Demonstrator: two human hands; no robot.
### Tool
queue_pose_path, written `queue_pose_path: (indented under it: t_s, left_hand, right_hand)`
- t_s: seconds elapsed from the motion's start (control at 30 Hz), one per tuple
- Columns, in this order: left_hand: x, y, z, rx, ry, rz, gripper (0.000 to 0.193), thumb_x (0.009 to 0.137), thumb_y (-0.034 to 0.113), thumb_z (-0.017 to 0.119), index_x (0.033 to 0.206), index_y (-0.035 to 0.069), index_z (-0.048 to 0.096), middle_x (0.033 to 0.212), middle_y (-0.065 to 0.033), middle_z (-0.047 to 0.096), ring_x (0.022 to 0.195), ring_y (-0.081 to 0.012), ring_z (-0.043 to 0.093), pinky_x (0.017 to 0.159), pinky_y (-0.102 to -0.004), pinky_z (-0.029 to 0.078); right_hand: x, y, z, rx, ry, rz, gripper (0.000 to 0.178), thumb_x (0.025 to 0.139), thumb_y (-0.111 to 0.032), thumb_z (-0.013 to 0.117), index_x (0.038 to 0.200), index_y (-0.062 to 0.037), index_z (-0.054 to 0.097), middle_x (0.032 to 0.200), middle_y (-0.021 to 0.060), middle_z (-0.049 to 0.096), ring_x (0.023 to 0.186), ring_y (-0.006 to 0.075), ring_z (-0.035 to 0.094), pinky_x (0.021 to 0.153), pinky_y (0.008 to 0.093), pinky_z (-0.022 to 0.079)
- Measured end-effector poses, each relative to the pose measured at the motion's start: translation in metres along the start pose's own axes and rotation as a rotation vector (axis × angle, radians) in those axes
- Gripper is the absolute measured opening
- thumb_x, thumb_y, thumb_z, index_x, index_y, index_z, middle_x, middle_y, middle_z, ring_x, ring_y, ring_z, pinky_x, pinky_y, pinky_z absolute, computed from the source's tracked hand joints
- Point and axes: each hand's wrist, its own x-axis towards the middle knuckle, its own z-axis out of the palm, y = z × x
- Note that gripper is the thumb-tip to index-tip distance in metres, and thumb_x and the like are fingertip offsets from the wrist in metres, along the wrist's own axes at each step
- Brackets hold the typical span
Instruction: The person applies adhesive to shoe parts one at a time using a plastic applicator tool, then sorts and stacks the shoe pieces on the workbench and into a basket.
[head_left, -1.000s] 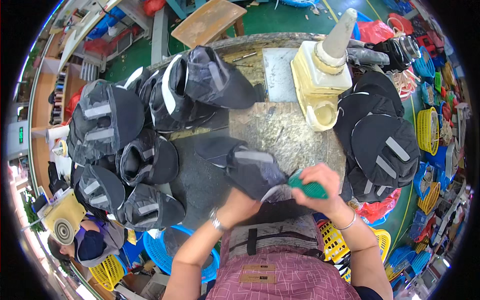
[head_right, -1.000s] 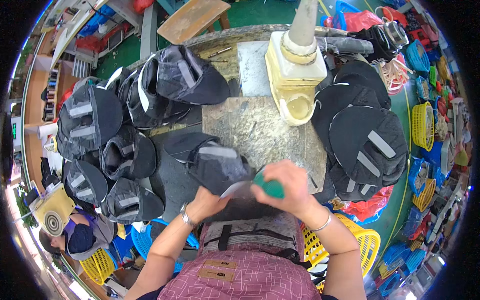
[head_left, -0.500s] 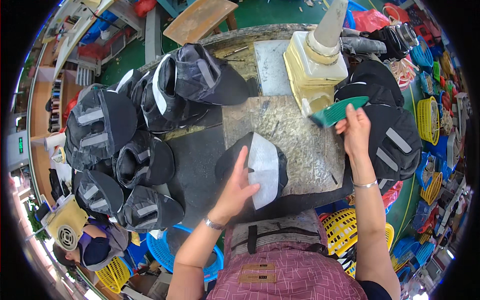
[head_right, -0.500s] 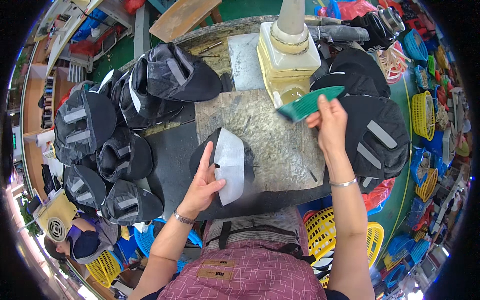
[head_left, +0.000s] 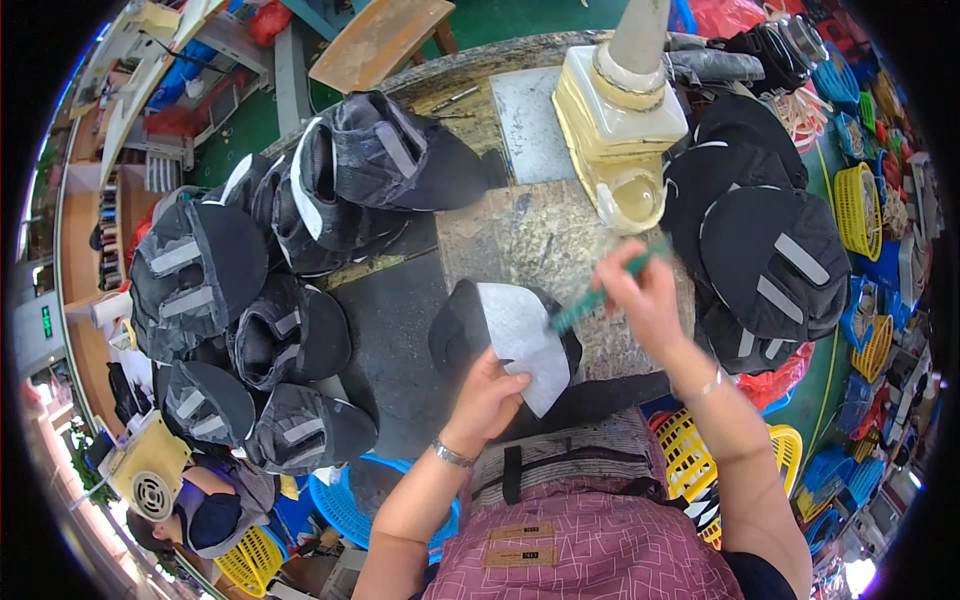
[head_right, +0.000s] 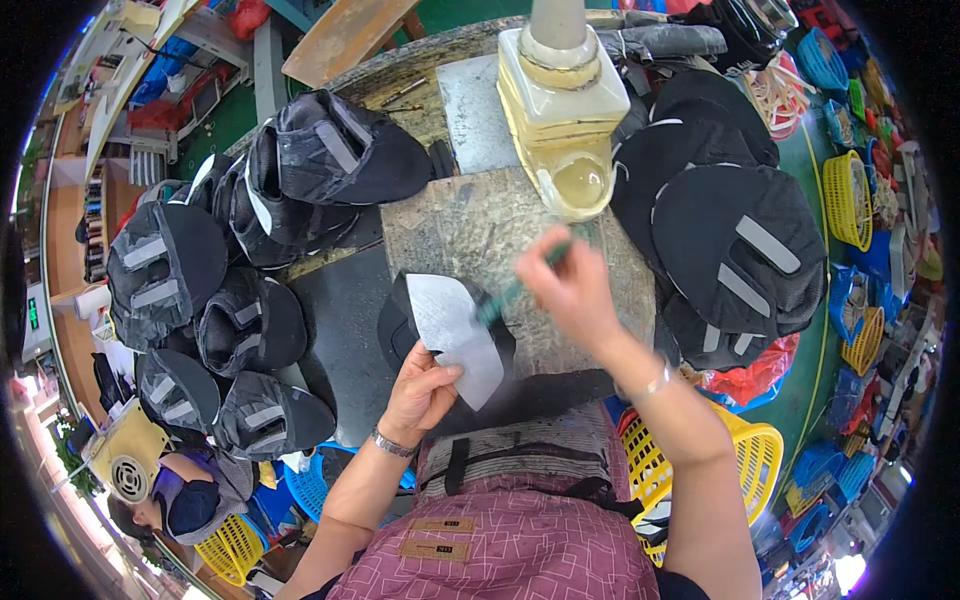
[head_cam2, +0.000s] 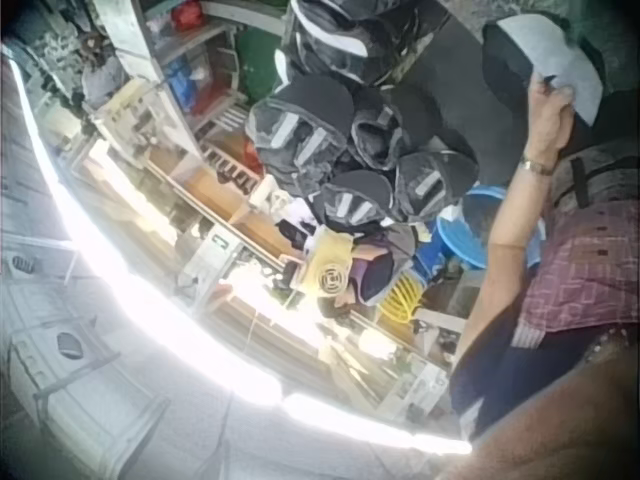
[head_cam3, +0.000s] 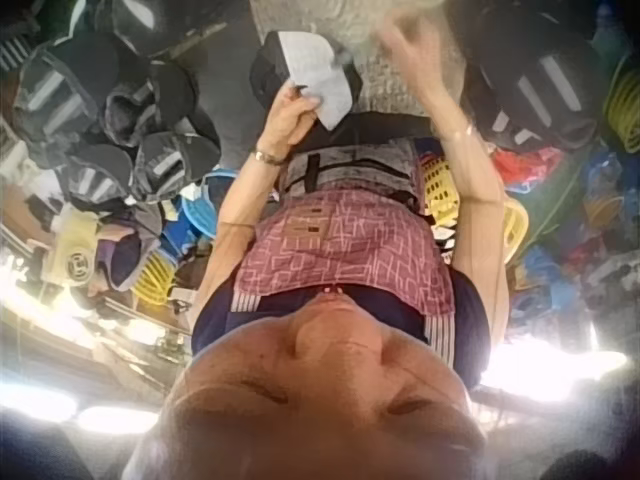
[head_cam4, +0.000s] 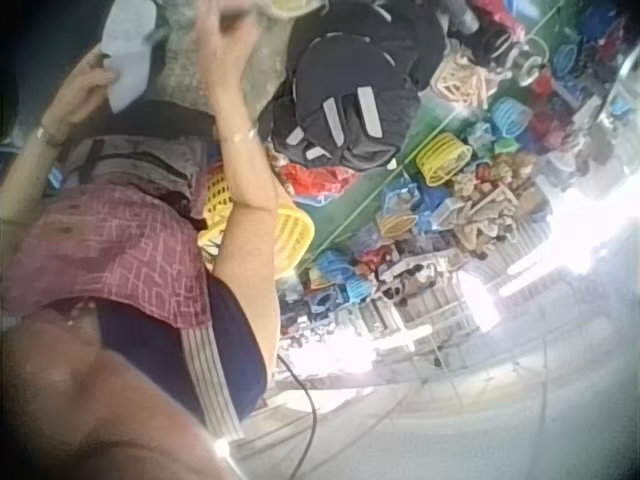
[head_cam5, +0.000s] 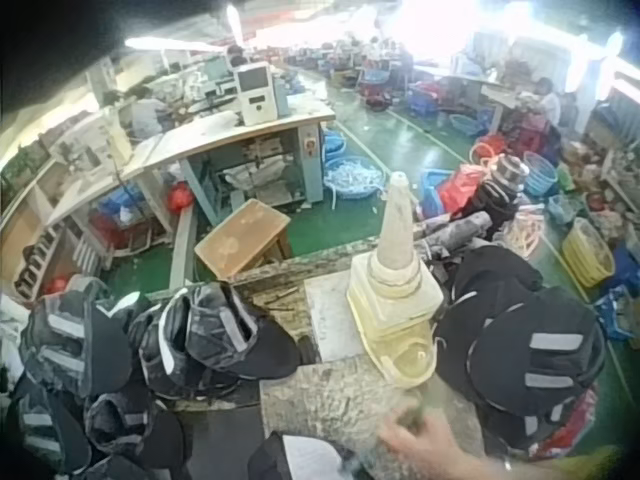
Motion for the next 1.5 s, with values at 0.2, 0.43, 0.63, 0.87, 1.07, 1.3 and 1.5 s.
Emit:
queue_pose_path:
  t_s: [0.2, 0.43, 0.63, 0.87, 1.07, 1.3, 1.5]
  left_hand:
    - [0.005, -0.010, 0.001, -0.001, 0.016, 0.047, 0.051, 0.073, -0.010, 0.048, 0.119, 0.007, 0.038, 0.117, -0.0074, 0.046, 0.111, -0.0208, 0.043, 0.093, -0.0361, 0.035]
    - [0.022, 0.001, 0.008, -0.086, -0.056, 0.158, 0.070, 0.067, -0.011, 0.047, 0.129, 0.011, 0.025, 0.126, -0.0071, 0.036, 0.118, -0.0213, 0.035, 0.097, -0.0365, 0.028]
    - [0.003, -0.018, 0.008, 1.695, 0.374, 0.536, 0.072, 0.069, 0.018, 0.062, 0.123, -0.010, 0.024, 0.125, -0.0284, 0.028, 0.123, -0.0334, 0.024, 0.099, -0.0445, 0.020]
    - [-0.017, 0.021, 0.037, 1.204, 0.321, 0.298, 0.027, 0.078, 0.015, 0.055, 0.095, -0.005, 0.052, 0.096, -0.0207, 0.055, 0.088, -0.0299, 0.054, 0.079, -0.0329, 0.040]
    - [-0.043, 0.044, 0.033, 0.626, 0.215, 0.383, 0.044, 0.079, 0.006, 0.051, 0.119, -0.002, 0.035, 0.114, -0.0071, 0.045, 0.103, -0.0144, 0.043, 0.089, -0.0276, 0.033]
    - [-0.048, 0.047, 0.047, 0.307, 0.133, 0.294, 0.053, 0.073, -0.004, 0.050, 0.122, 0.001, 0.032, 0.118, -0.0093, 0.043, 0.108, -0.0180, 0.043, 0.092, -0.0324, 0.034]
    - [-0.055, 0.057, 0.037, -0.022, 0.199, 0.258, 0.046, 0.075, -0.003, 0.046, 0.119, 0.003, 0.036, 0.113, -0.0143, 0.048, 0.104, -0.0274, 0.049, 0.089, -0.0406, 0.040]
  right_hand:
    - [-0.036, 0.002, 0.009, -0.188, -0.122, -0.236, 0.014, 0.067, 0.000, 0.064, 0.074, -0.0012, 0.052, 0.063, 0.0036, 0.055, 0.058, 0.0133, 0.053, 0.055, 0.0239, 0.043]
    - [-0.063, 0.036, -0.023, -0.428, -0.255, -0.617, 0.022, 0.061, -0.001, 0.065, 0.078, -0.0050, 0.052, 0.080, 0.0076, 0.056, 0.076, 0.0149, 0.055, 0.067, 0.0260, 0.043]
    - [-0.013, -0.009, -0.047, -0.341, 0.243, -0.354, 0.014, 0.077, 0.001, 0.052, 0.091, 0.0000, 0.053, 0.084, 0.0088, 0.058, 0.068, 0.0109, 0.055, 0.057, 0.0220, 0.046]
    - [0.042, 0.000, -0.072, -0.824, 0.293, -0.646, 0.012, 0.082, -0.010, 0.053, 0.075, 0.0000, 0.055, 0.062, 0.0050, 0.057, 0.049, 0.0084, 0.051, 0.044, 0.0209, 0.037]
    - [0.004, -0.038, -0.014, 0.422, -0.065, 0.040, 0.024, 0.086, -0.026, 0.047, 0.082, -0.0027, 0.052, 0.074, 0.0084, 0.060, 0.053, 0.0114, 0.056, 0.043, 0.0198, 0.046]
    - [-0.010, -0.064, 0.061, -0.133, -0.266, -0.636, 0.025, 0.061, -0.002, 0.071, 0.076, -0.0031, 0.051, 0.079, 0.0065, 0.054, 0.073, 0.0132, 0.053, 0.062, 0.0237, 0.043]
    - [-0.039, -0.039, 0.052, -0.142, -0.195, -0.638, 0.026, 0.058, -0.006, 0.073, 0.073, -0.0046, 0.052, 0.073, 0.0073, 0.057, 0.063, 0.0174, 0.056, 0.057, 0.0268, 0.045]
